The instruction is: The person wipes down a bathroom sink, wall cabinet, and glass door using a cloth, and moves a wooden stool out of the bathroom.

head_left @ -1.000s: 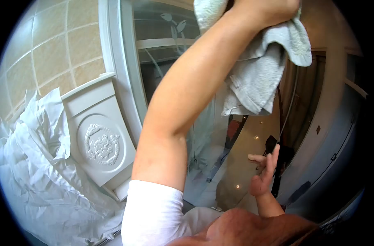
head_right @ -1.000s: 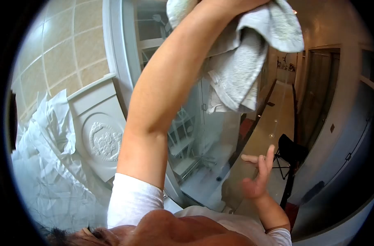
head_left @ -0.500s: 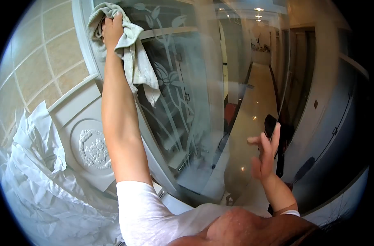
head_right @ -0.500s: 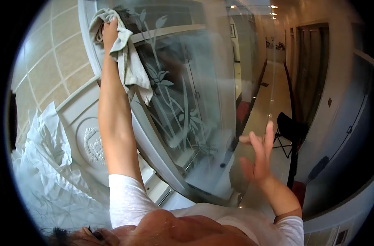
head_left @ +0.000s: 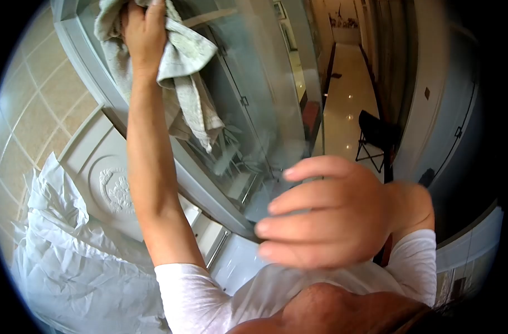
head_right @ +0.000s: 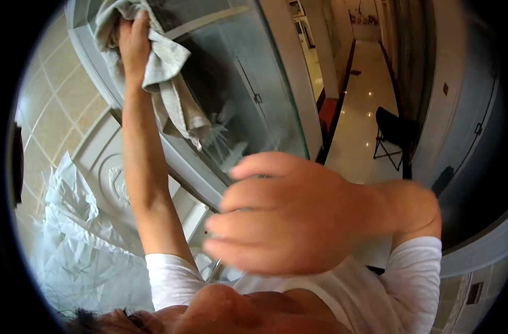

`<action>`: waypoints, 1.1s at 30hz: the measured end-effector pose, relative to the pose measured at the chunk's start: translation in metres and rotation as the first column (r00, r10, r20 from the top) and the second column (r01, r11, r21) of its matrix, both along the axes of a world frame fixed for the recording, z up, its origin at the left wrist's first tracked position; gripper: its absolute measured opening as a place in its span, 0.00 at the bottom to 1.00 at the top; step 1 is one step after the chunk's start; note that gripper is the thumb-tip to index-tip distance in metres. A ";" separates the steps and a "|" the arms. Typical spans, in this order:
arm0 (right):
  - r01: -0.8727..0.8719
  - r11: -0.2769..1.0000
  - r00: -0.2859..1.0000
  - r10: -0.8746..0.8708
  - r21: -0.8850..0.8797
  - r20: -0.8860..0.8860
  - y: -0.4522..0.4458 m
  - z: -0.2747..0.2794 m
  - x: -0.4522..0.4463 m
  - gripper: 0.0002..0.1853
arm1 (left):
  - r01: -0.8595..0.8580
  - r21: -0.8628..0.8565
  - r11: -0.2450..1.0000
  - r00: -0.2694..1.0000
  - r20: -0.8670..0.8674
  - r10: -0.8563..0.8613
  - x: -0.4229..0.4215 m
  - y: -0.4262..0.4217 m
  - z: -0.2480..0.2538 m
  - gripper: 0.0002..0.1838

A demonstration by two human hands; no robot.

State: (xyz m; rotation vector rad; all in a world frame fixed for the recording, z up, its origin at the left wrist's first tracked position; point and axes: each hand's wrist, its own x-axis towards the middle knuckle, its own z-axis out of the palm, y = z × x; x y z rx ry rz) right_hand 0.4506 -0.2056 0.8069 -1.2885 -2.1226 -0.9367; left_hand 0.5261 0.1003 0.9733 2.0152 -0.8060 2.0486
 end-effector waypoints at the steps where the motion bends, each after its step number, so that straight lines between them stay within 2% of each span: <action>1: -0.025 1.000 1.000 0.025 0.000 -0.001 0.003 0.004 -0.004 0.10 | 0.032 -0.003 0.999 0.999 -0.037 -0.032 0.000 0.004 0.002 0.20; 3: -0.091 0.996 0.996 0.091 -0.012 0.007 0.007 0.010 -0.010 0.11 | 0.078 -0.128 0.989 0.994 -0.063 -0.087 0.004 0.006 0.001 0.19; 4: -0.104 0.994 0.995 0.104 -0.016 0.006 0.003 0.008 -0.009 0.11 | 0.080 -0.128 0.989 0.990 -0.108 -0.094 0.006 0.014 0.006 0.18; 5: -0.117 0.993 0.993 0.117 -0.021 0.006 0.000 0.005 -0.010 0.11 | -0.024 -0.027 0.999 0.999 -0.039 0.023 0.002 0.014 0.008 0.18; 7: -0.188 0.982 0.981 0.189 0.028 -0.039 -0.007 -0.004 -0.006 0.10 | 0.146 -0.088 0.985 0.988 -0.036 -0.150 0.006 0.006 0.002 0.18; 9: -0.209 0.976 0.976 0.212 0.062 -0.053 -0.018 -0.009 -0.002 0.10 | 0.144 -0.106 0.984 0.987 -0.053 -0.150 0.008 0.011 0.002 0.19; 10: -0.158 0.978 0.986 0.164 0.138 -0.034 -0.025 -0.011 0.000 0.11 | 0.141 -0.118 0.983 0.986 -0.070 -0.150 0.006 0.013 0.004 0.19; 11: -0.156 0.970 0.985 0.167 0.186 -0.045 -0.028 -0.013 0.002 0.13 | 0.043 -0.106 0.993 0.999 -0.011 -0.044 0.006 0.014 0.004 0.19; 13: -0.148 0.948 0.982 0.174 0.281 -0.068 -0.033 -0.015 0.006 0.18 | 0.098 -0.069 0.993 0.995 0.007 -0.097 0.007 0.012 0.002 0.19; 15: -0.119 0.973 0.987 0.137 0.197 -0.081 -0.033 -0.015 0.010 0.16 | 0.099 -0.013 0.995 0.995 0.003 -0.099 0.008 0.016 0.000 0.17; 16: -0.103 0.980 0.989 0.120 0.172 -0.088 -0.031 -0.015 0.012 0.15 | 0.182 -0.059 0.982 0.983 0.012 -0.181 0.007 0.007 -0.001 0.16; 17: -0.169 0.978 0.981 0.179 0.126 -0.070 -0.021 -0.013 0.011 0.13 | 0.077 -0.089 0.993 0.997 0.019 -0.076 0.006 0.013 0.003 0.15; 19: -0.186 0.979 0.979 0.192 0.082 -0.070 -0.016 -0.010 0.010 0.13 | 0.288 -0.255 0.923 0.936 -0.130 -0.328 0.007 0.009 0.003 0.15; 20: -0.185 0.983 0.982 0.185 0.008 -0.045 -0.016 -0.010 0.010 0.13 | 0.393 -0.280 0.876 0.880 -0.164 -0.446 0.006 -0.005 -0.002 0.15; 21: -0.192 0.981 0.981 0.192 0.018 -0.024 -0.019 -0.012 0.012 0.14 | 0.471 -0.308 0.827 0.821 -0.190 -0.538 0.002 -0.012 -0.005 0.15; 22: -0.200 0.979 0.980 0.200 0.028 -0.004 -0.023 -0.014 0.012 0.14 | 0.368 -0.251 0.895 0.904 -0.128 -0.408 0.005 0.003 0.000 0.15; 23: -0.207 0.978 0.978 0.207 0.038 0.017 -0.026 -0.017 0.012 0.15 | 0.199 -0.156 0.968 0.978 -0.032 -0.206 0.003 -0.001 -0.001 0.14; 24: -0.100 0.995 0.994 0.101 -0.018 0.036 -0.041 -0.015 0.013 0.16 | 0.152 -0.125 0.980 0.987 -0.028 -0.157 0.005 0.005 0.001 0.14; 25: -0.082 0.997 0.996 0.082 -0.012 0.028 -0.048 -0.016 0.015 0.18 | 0.101 -0.094 0.990 0.994 -0.026 -0.104 0.005 0.012 0.002 0.14; 27: -0.045 0.999 0.999 0.045 -0.001 0.013 -0.060 -0.017 0.019 0.22 | -0.046 0.028 0.999 0.994 0.103 0.043 0.006 0.008 0.005 0.16; 28: -0.057 0.996 0.998 0.055 0.062 0.020 -0.060 -0.015 0.026 0.24 | -0.287 0.168 0.943 0.935 0.263 0.237 0.009 0.019 0.015 0.11; 29: 0.039 0.992 0.999 -0.039 0.120 -0.003 -0.058 -0.014 0.034 0.27 | -0.526 0.254 0.812 0.811 0.438 0.388 0.012 0.026 0.027 0.09; 30: 0.138 0.976 0.990 -0.134 0.169 -0.032 -0.057 -0.013 0.042 0.30 | -0.550 0.246 0.798 0.795 0.448 0.409 0.019 0.030 0.041 0.09; 31: 0.191 0.950 0.970 -0.144 0.249 -0.195 -0.040 -0.022 0.054 0.33 | -0.572 0.239 0.785 0.780 0.456 0.430 0.022 0.022 0.048 0.09; 32: 0.239 0.918 0.927 -0.119 0.316 -0.357 -0.023 -0.031 0.067 0.36 | -0.292 0.091 0.952 0.924 0.283 0.256 0.008 -0.037 0.033 0.16; 33: 0.180 0.935 0.847 0.011 0.306 -0.531 -0.004 -0.044 0.077 0.40 | 0.007 -0.106 0.994 0.990 0.140 0.008 -0.007 -0.102 0.015 0.24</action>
